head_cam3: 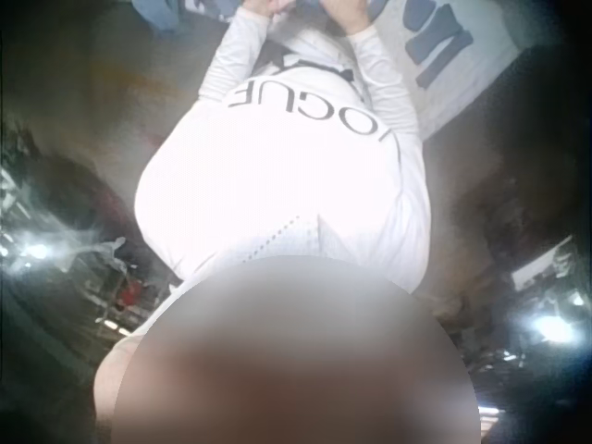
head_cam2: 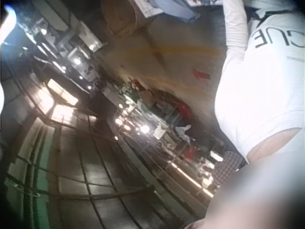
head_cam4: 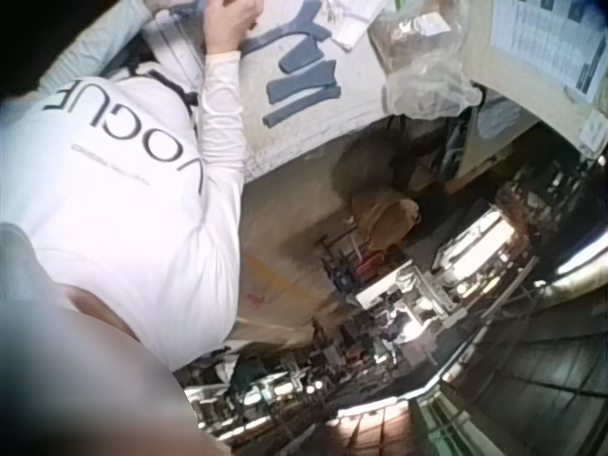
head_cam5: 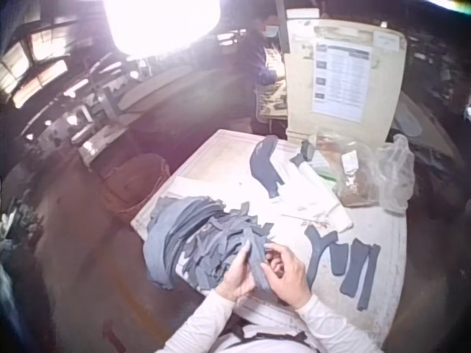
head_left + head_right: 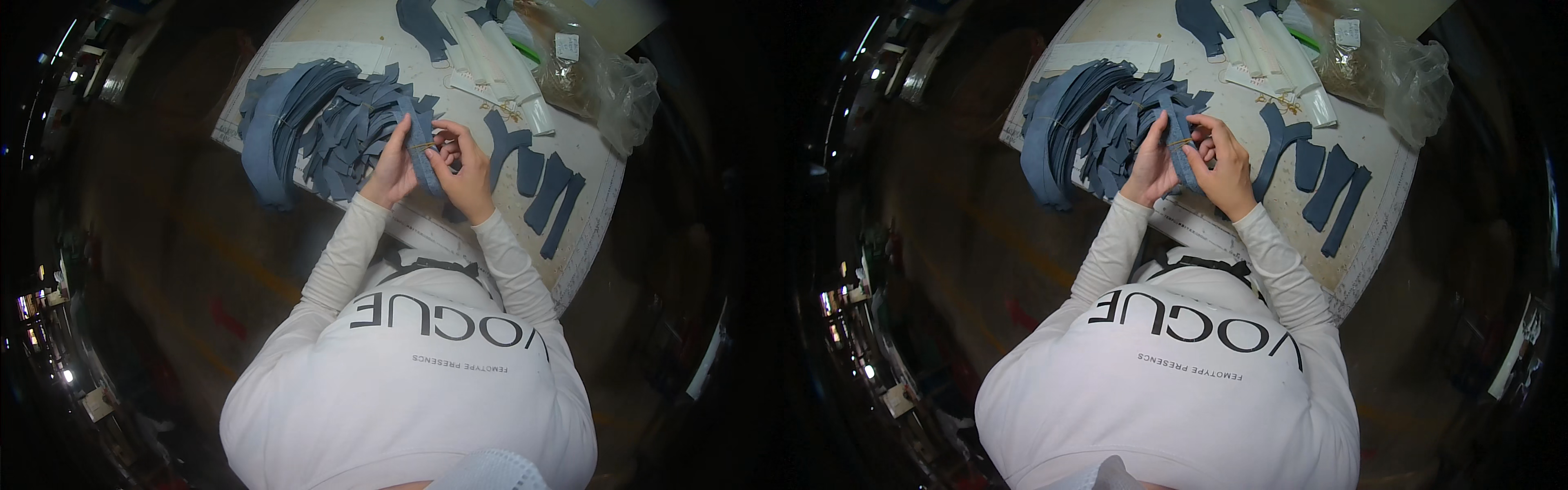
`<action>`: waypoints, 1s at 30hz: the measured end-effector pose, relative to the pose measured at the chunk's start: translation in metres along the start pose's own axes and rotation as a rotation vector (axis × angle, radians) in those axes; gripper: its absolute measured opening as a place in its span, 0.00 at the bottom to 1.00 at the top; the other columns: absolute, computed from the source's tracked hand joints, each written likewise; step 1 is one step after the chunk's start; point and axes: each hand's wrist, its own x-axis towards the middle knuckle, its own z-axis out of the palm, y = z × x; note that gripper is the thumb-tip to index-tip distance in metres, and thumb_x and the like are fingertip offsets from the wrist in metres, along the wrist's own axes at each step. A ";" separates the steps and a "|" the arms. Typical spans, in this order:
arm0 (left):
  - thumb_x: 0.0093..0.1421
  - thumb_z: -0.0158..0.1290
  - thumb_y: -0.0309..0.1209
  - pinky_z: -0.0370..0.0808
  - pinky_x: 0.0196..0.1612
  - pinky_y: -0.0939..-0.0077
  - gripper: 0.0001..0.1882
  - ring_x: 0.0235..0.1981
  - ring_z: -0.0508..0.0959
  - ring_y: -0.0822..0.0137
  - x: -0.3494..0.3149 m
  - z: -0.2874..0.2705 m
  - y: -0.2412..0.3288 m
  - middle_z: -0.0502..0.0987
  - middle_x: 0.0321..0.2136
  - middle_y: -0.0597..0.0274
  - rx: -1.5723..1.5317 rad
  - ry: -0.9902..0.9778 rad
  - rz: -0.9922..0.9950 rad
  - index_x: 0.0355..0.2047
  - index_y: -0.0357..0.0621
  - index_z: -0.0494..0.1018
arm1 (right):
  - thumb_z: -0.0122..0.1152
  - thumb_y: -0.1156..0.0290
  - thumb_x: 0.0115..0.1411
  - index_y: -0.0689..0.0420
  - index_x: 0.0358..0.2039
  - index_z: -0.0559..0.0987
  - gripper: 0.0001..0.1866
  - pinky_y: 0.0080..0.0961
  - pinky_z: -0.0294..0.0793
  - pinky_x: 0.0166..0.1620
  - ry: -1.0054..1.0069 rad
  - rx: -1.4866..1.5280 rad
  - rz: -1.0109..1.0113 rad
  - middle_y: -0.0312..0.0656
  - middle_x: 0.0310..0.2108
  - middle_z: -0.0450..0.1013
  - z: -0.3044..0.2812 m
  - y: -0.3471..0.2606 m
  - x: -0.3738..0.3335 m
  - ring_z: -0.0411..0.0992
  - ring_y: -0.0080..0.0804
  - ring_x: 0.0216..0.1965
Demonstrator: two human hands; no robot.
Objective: The person sorts and stacks gray fabric pieces on a worktable. They pick up individual pieces, align them, and place them into a growing pile. The hands remain in view throughout, handling the fabric by hand without tools.
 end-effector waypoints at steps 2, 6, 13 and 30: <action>0.68 0.35 0.47 0.72 0.49 0.74 0.25 0.46 0.73 0.66 0.003 0.001 -0.008 0.72 0.44 0.55 -0.014 0.031 0.001 0.48 0.36 0.67 | 0.63 0.76 0.50 0.57 0.43 0.74 0.18 0.25 0.74 0.37 0.015 -0.109 -0.077 0.42 0.38 0.69 -0.001 0.004 -0.004 0.73 0.32 0.35; 0.68 0.38 0.44 0.72 0.48 0.73 0.22 0.44 0.75 0.66 0.005 0.005 -0.016 0.74 0.41 0.56 0.271 0.314 0.060 0.45 0.37 0.70 | 0.62 0.75 0.52 0.56 0.38 0.73 0.12 0.29 0.74 0.37 -0.027 -0.418 -0.221 0.41 0.37 0.70 -0.007 0.006 -0.008 0.73 0.38 0.38; 0.68 0.37 0.43 0.76 0.47 0.67 0.23 0.44 0.77 0.52 0.018 -0.004 0.024 0.75 0.42 0.38 0.474 0.372 0.232 0.41 0.30 0.67 | 0.56 0.67 0.56 0.56 0.32 0.72 0.07 0.34 0.72 0.36 -0.392 -0.421 -0.221 0.40 0.33 0.69 -0.018 -0.009 -0.018 0.71 0.41 0.36; 0.66 0.43 0.41 0.80 0.28 0.81 0.19 0.25 0.80 0.71 -0.004 0.033 0.059 0.78 0.39 0.51 0.743 0.254 0.190 0.42 0.35 0.68 | 0.55 0.63 0.62 0.57 0.50 0.74 0.18 0.19 0.69 0.45 -0.200 0.435 0.439 0.39 0.40 0.75 -0.041 0.051 0.000 0.73 0.26 0.41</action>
